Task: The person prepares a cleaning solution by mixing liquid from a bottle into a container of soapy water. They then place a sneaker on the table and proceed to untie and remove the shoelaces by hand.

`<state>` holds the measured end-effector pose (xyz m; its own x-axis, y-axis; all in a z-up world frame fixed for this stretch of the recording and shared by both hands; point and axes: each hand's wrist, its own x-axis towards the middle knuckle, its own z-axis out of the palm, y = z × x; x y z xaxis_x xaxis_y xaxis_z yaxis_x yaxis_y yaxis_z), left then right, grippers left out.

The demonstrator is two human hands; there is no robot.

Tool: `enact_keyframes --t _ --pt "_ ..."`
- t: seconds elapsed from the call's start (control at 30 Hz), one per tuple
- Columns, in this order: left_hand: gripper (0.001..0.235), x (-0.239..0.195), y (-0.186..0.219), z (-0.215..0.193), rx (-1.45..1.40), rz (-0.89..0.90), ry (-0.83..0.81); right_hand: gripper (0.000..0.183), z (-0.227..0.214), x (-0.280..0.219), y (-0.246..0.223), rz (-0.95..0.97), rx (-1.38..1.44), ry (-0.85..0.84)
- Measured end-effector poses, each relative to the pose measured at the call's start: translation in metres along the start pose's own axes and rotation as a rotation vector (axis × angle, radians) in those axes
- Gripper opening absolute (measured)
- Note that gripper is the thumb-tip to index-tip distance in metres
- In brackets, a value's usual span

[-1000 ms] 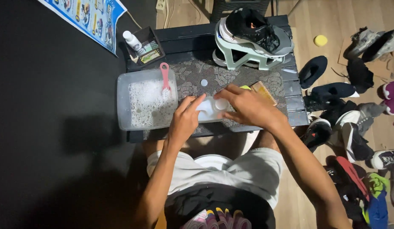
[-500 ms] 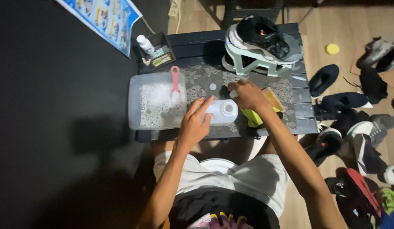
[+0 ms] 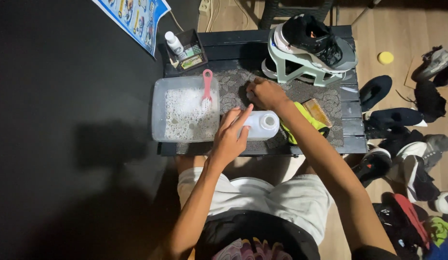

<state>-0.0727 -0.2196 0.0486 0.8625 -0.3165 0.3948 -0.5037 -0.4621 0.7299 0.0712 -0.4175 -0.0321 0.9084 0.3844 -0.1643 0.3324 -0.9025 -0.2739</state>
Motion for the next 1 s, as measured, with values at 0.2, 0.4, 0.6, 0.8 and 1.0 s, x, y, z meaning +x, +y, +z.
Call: enact_keyframes --t 0.2,0.4,0.6,0.8,1.0 --pt "0.055 0.002 0.008 -0.007 -0.026 -0.030 -0.016 0.019 -0.069 -0.055 -0.019 -0.013 0.404 0.039" --pt "0.057 -0.001 0.000 -0.002 -0.046 0.004 0.000 0.025 -0.117 -0.137 -0.032 -0.095 0.767 0.313" --pt "0.056 0.001 0.002 -0.003 -0.061 0.019 -0.007 0.014 -0.136 -0.167 -0.051 -0.270 0.571 0.331" --pt "0.055 0.003 0.006 -0.007 -0.035 -0.002 -0.037 0.004 -0.117 -0.172 -0.042 -0.372 0.301 0.359" --pt "0.054 0.007 0.013 -0.017 -0.155 -0.075 -0.125 0.012 -0.117 -0.180 -0.052 -0.336 -0.177 0.389"
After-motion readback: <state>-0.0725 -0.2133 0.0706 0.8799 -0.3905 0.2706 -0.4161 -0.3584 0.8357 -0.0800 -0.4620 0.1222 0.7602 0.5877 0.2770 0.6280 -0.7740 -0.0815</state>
